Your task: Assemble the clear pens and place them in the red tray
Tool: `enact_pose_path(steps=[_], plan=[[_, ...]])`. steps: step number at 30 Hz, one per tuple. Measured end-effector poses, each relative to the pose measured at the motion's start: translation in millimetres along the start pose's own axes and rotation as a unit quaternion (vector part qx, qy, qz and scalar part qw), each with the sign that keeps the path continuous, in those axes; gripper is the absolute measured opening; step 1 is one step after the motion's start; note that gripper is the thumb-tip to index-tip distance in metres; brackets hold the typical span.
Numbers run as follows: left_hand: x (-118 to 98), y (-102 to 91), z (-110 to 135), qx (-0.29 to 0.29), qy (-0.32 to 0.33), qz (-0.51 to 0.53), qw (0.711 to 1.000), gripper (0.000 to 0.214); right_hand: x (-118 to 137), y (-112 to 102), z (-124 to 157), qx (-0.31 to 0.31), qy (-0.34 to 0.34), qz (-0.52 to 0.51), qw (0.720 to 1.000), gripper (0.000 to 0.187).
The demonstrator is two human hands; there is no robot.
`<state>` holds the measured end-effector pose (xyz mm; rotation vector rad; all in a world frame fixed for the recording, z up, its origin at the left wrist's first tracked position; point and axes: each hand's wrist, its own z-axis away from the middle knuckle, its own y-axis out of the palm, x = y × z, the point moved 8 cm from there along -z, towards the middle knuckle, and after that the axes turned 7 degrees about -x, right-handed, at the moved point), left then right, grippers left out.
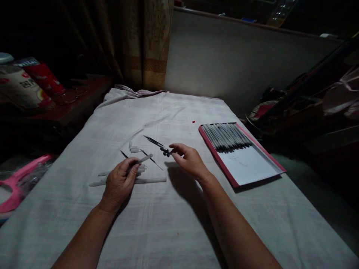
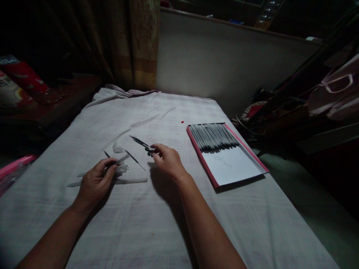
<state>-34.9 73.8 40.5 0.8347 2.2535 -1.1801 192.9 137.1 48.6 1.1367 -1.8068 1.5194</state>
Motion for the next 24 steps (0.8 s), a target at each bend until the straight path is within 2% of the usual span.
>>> enact_pose_path(steps=[2,4,9,12,15,18,21,24], plan=[[1,-0.9,0,-0.003,-0.008,-0.002,1.0,0.023,-17,-3,-3,-0.023,0.031,0.092,0.995,0.025],[1,-0.7,0,-0.002,-0.007,-0.005,1.0,0.024,-25,1,-4,-0.008,0.036,0.158,0.987,0.024],[-3,3.4,0,0.0,0.019,-0.011,1.0,0.023,-17,22,-2,0.058,0.002,0.265,0.963,0.025],[-5,5.7,0,0.002,0.037,-0.015,0.999,0.023,-14,29,-5,0.068,0.001,0.312,0.948,0.024],[-8,7.1,1,0.005,0.057,-0.02,0.998,0.023,-15,31,-7,0.063,-0.006,0.321,0.945,0.021],[-9,8.2,2,0.007,0.07,-0.027,0.997,0.024,-18,26,-1,0.033,-0.002,0.249,0.968,0.019],[-11,9.9,3,0.013,0.085,-0.034,0.996,0.025,-20,20,14,0.002,0.03,0.047,0.998,0.016],[-13,14.3,6,0.037,0.102,-0.037,0.993,0.024,-16,19,30,-0.016,0.055,-0.142,0.988,0.017]])
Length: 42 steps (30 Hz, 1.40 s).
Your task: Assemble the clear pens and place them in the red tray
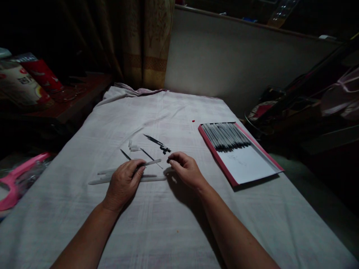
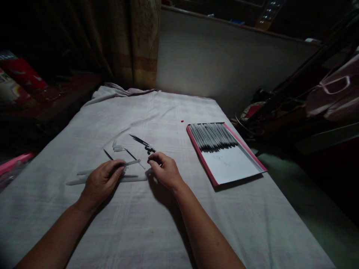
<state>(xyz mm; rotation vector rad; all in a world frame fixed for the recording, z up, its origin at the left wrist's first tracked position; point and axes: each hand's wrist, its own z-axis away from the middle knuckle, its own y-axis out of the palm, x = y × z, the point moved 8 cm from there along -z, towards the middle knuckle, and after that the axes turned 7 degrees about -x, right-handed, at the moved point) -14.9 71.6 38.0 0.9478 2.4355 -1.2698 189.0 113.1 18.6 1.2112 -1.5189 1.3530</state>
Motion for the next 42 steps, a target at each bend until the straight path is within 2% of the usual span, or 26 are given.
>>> enact_pose_path(steps=[3,8,19,22,26,31,34,37,42], plan=[[-3,3.4,1,0.02,0.008,0.001,1.0,0.024,3,1,10,-0.021,0.002,-0.043,0.999,0.021],[-7,3.9,2,0.022,0.021,-0.003,1.0,0.024,7,5,12,-0.028,-0.025,-0.012,0.999,0.019],[-15,3.5,2,0.014,0.051,-0.004,0.999,0.022,32,5,18,-0.037,-0.168,0.07,0.983,0.016],[-19,2.9,3,0.007,0.065,-0.004,0.998,0.021,28,6,18,-0.033,-0.162,0.115,0.979,0.021],[-18,4.3,3,0.012,0.059,0.003,0.998,0.02,19,10,18,0.005,-0.127,0.164,0.978,0.034],[-13,5.9,3,0.024,0.033,0.005,0.999,0.023,22,6,21,-0.005,-0.122,0.1,0.987,0.019],[-11,7.3,3,0.033,0.022,0.007,0.999,0.025,22,6,20,-0.007,-0.117,0.104,0.988,0.015],[-12,7.3,3,0.029,0.026,0.007,0.999,0.025,19,7,19,0.006,-0.104,0.13,0.986,0.022],[-14,7.2,3,0.028,0.041,-0.001,0.999,0.023,21,4,20,0.003,-0.124,0.117,0.985,0.018]])
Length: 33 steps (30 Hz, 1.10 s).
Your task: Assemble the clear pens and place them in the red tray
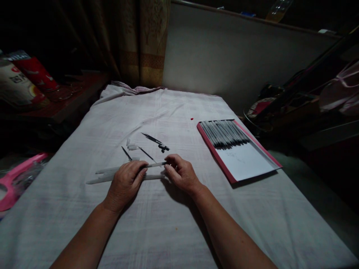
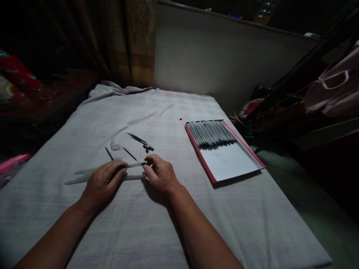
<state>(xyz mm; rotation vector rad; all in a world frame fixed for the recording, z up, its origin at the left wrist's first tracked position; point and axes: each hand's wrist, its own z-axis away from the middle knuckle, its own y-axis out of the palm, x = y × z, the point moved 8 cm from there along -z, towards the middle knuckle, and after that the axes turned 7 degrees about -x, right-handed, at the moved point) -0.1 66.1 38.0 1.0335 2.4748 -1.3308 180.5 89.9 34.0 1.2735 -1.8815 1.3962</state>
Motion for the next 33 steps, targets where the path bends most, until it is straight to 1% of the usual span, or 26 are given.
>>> enact_pose_path(steps=[2,7,10,12,16,18,21,26,30,33], plan=[[0.8,0.4,-0.1,0.005,-0.005,-0.002,1.0,0.024,0.7,-0.4,0.1,-0.001,-0.006,-0.001,1.0,0.016],[1.7,1.3,-0.1,0.012,-0.017,0.001,1.0,0.025,-4.1,3.2,1.2,0.021,0.014,0.005,1.0,0.016],[1.4,0.9,-0.1,0.009,-0.015,0.001,1.0,0.025,-2.2,2.2,1.5,0.015,-0.003,-0.006,1.0,0.02],[1.8,0.6,-0.1,0.008,-0.016,0.0,1.0,0.024,-1.5,1.8,1.5,0.013,-0.011,0.0,1.0,0.016],[2.1,1.2,0.0,0.014,-0.017,0.0,1.0,0.024,-3.8,2.9,1.5,0.021,0.004,0.006,1.0,0.017],[2.1,1.3,0.0,0.014,-0.017,0.0,1.0,0.024,-2.6,2.0,1.3,0.015,-0.001,-0.001,1.0,0.019],[0.4,0.0,-0.4,0.004,-0.009,0.001,1.0,0.023,-0.2,1.0,1.4,0.012,-0.013,0.002,1.0,0.016],[-3.7,-1.7,-1.6,0.001,0.016,-0.007,1.0,0.022,-2.5,2.7,2.3,0.026,0.002,-0.002,1.0,0.018],[-4.6,-2.5,-1.9,0.0,0.019,-0.007,1.0,0.021,-1.2,2.8,2.2,0.025,-0.013,0.015,1.0,0.016],[-5.3,-2.4,-1.3,-0.003,0.022,-0.01,1.0,0.021,-2.7,4.0,2.3,0.032,-0.007,0.018,0.999,0.016]])
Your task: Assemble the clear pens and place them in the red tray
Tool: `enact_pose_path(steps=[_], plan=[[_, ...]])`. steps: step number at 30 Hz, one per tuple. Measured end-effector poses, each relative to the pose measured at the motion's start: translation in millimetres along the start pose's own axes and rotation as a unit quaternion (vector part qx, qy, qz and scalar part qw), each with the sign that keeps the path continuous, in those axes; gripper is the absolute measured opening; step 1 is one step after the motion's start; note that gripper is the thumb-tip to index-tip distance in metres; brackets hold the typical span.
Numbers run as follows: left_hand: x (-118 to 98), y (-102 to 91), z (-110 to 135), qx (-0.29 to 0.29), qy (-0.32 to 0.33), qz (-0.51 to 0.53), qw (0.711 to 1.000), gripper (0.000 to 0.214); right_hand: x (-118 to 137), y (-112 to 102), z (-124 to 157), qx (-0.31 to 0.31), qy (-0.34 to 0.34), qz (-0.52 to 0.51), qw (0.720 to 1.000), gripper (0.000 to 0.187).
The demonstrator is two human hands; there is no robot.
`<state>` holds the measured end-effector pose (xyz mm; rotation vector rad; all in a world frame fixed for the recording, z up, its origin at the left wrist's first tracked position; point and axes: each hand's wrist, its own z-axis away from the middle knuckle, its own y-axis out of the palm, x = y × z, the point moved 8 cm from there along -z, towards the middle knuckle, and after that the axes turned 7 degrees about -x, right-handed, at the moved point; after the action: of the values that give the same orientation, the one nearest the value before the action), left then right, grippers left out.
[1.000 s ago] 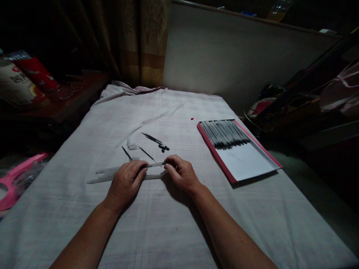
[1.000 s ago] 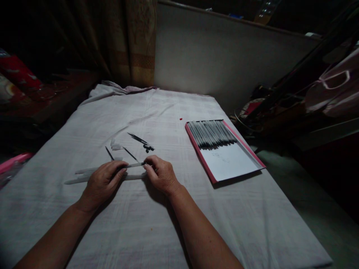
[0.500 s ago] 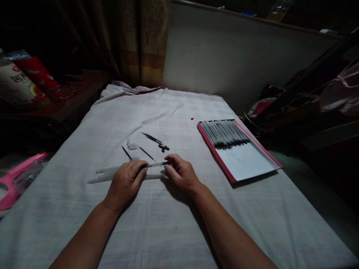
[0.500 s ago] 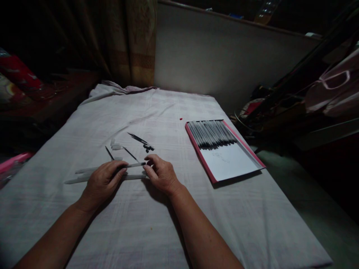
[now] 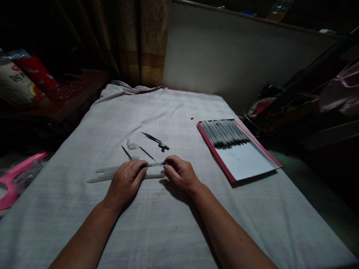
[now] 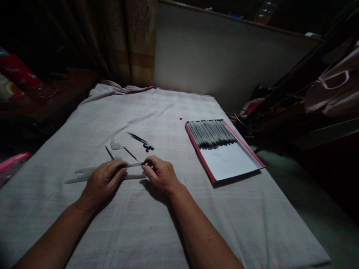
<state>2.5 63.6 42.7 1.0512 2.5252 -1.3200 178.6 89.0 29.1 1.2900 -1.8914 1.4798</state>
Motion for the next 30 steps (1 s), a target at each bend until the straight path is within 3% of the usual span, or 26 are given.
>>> enact_pose_path(steps=[14,22,30], plan=[[-5,-2.1,0,-0.015,0.031,-0.011,0.999,0.02,4,-1,0,-0.002,-0.023,0.004,1.0,0.017],[0,-0.4,2,-0.006,0.011,0.007,1.0,0.02,7,0,0,-0.001,-0.031,0.006,0.999,0.018],[-7,-4.3,0,-0.019,0.048,0.011,0.999,0.014,-5,4,0,0.006,0.027,-0.022,0.999,0.033]])
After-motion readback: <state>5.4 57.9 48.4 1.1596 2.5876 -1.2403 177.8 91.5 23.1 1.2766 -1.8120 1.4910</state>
